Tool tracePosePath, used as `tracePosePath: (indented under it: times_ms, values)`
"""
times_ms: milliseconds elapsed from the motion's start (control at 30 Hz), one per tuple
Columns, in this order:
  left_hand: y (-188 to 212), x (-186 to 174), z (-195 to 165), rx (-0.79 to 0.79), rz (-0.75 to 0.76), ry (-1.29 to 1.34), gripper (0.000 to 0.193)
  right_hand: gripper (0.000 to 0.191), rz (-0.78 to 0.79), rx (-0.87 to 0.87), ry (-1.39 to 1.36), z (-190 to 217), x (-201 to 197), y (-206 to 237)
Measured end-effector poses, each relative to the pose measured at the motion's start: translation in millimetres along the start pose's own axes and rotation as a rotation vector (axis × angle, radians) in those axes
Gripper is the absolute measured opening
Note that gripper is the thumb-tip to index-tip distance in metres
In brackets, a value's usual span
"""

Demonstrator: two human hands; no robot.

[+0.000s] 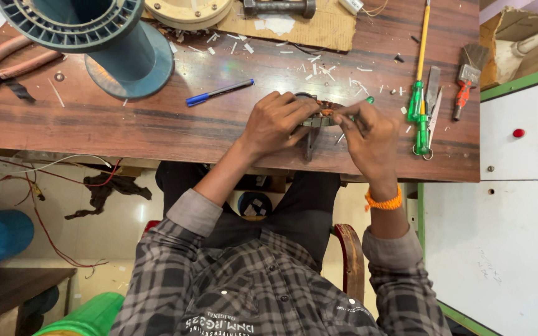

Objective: The person sits at a workbench assembling an electric motor armature, pressing copper winding segments into a circular metal housing by hand and adjusting them one at a time. They occasionally pick up a screwdriver to work on the assembly and continue fitting the windings until the end of the clip.

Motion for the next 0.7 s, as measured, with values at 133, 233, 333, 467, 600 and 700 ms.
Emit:
tracePosePath:
  times_ms: [133,233,333,467,600,700]
  values:
    - [0,0,-1,-0.013,-0.024,0.004,0.050,0.007,0.026,0.014,-0.055,3,-7,11]
    - [2,1,-1,-0.015,-0.024,0.023,0.048,0.006,0.012,0.037,0.011,3,-11,14]
    - [3,2,0,-0.017,-0.021,0.015,0.048,0.007,0.004,0.022,0.049,0,-9,5]
    - [3,3,1,-0.024,-0.021,0.004,0.048,0.007,0.024,-0.002,0.077,-4,-6,-8]
    - [3,3,2,-0.041,-0.035,0.031,0.048,0.007,0.057,-0.016,0.065,-7,-5,0]
    - [4,3,1,-0.045,-0.039,0.030,0.050,0.009,0.064,-0.047,-0.014,-8,-1,9]
Point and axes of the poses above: each hand's wrist, its own y-axis away from the middle knuckle, its own x-axis out of the palm, z = x × y, the point moved 5 cm from there along -y, towards the middle knuckle, and after that the axes turned 1 degree about -y, right-handed, at the moved point
